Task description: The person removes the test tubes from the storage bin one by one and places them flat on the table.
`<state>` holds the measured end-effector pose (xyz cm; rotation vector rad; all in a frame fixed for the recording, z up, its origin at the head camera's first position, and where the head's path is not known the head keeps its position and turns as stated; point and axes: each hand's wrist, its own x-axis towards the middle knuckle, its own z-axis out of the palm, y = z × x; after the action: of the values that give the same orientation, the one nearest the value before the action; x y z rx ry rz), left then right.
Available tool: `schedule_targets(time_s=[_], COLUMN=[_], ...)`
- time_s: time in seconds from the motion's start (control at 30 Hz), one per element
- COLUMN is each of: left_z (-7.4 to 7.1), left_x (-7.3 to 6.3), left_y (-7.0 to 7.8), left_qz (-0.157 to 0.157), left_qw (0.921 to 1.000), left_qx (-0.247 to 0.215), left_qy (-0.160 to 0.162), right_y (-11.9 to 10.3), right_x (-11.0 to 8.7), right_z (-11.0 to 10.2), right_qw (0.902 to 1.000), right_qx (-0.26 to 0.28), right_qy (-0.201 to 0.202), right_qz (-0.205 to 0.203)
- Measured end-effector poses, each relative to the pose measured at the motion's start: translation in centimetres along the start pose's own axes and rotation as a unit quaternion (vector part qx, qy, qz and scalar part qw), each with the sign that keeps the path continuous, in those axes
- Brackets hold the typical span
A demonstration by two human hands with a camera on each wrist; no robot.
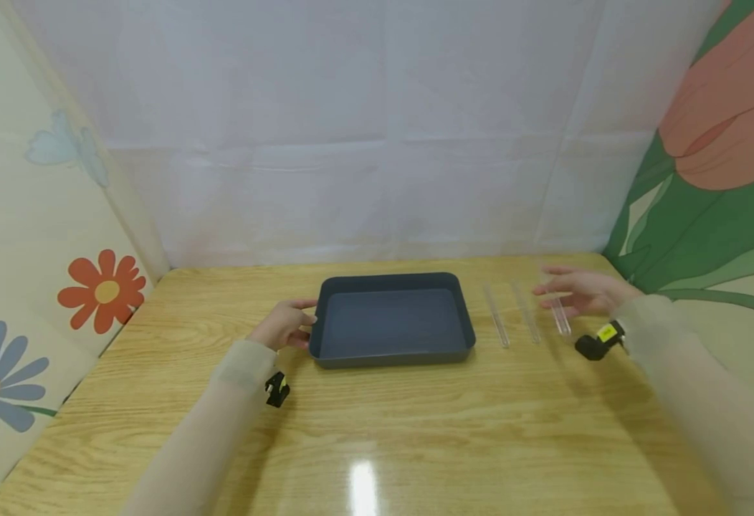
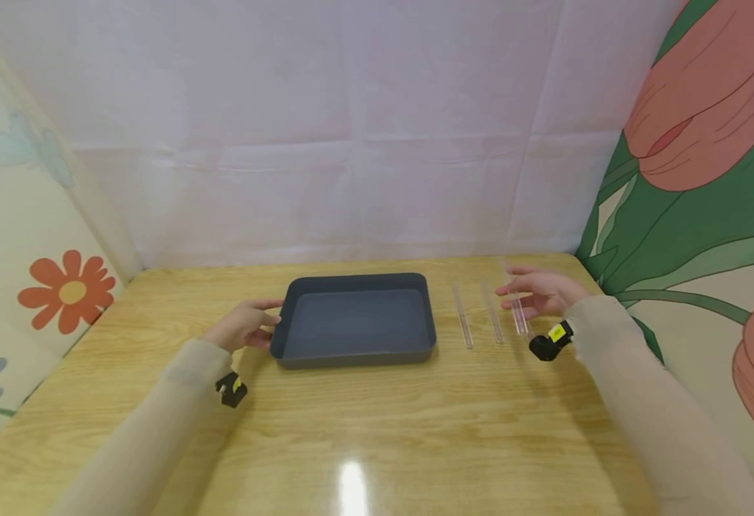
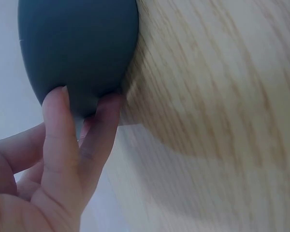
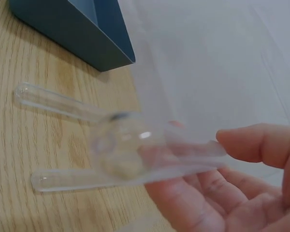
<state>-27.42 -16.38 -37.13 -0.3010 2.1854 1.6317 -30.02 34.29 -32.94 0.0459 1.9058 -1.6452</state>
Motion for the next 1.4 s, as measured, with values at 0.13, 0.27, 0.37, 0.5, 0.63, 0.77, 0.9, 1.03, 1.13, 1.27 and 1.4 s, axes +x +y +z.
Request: schedule_targets(time_s=[0.13, 0.27, 0.37, 0.5, 0.63, 0.77, 0.9, 1.03, 1.13, 1.27, 1.4], left_z=[0.0, 0.0, 0.0, 0.0, 0.1, 0.1, 0.1, 0.0, 0.0, 0.0, 0.0], left_x=[0.0, 0.0, -0.1, -0.2, -0.2, -0.1, -0.2, -0.1, -0.1, 0.0, 0.0], left_y=[0.0, 0.0, 0.0, 0.0, 0.0, 0.0, 0.1, 0.0, 0.0, 0.1, 0.1], left_qz=[-0.003, -0.004, -0.004, -0.003, -0.004, -0.005, -0.007, -0.009, -0.009, -0.008, -0.007], left_qw=[1.0, 1.0, 1.0, 1.0, 1.0, 0.9999, 0.9999, 1.0, 1.0, 1.0, 1.0], left_qx=[-0.002, -0.003, -0.003, -0.004, -0.006, -0.009, -0.008, -0.004, -0.002, 0.0, -0.002], left_qy=[-0.001, -0.001, -0.002, -0.002, -0.002, -0.003, -0.001, 0.002, 0.002, 0.002, 0.004], right_y=[0.1, 0.2, 0.3, 0.4, 0.5, 0.7, 1.0, 1.3, 1.4, 1.4, 1.3], right_x=[-0.1, -0.3, -0.4, -0.5, -0.6, -0.7, -0.8, -0.7, -0.7, -0.8, -0.9], right_z=[-0.3, -0.4, -0.6, -1.1, -1.7, -2.6, -3.2, -3.7, -3.9, -4.2, -4.6], right_qw=[1.0, 1.0, 1.0, 0.9999, 1.0, 0.9999, 0.9998, 0.9995, 0.9994, 0.9993, 0.9991], right_qx=[0.001, 0.005, 0.007, 0.007, -0.003, -0.01, -0.018, -0.024, -0.018, -0.017, -0.029], right_qy=[0.004, 0.004, 0.005, 0.004, 0.003, 0.005, 0.007, 0.011, 0.018, 0.02, 0.019], right_qz=[0.003, 0.001, -0.006, -0.009, -0.004, 0.0, 0.005, 0.014, 0.022, 0.027, 0.025])
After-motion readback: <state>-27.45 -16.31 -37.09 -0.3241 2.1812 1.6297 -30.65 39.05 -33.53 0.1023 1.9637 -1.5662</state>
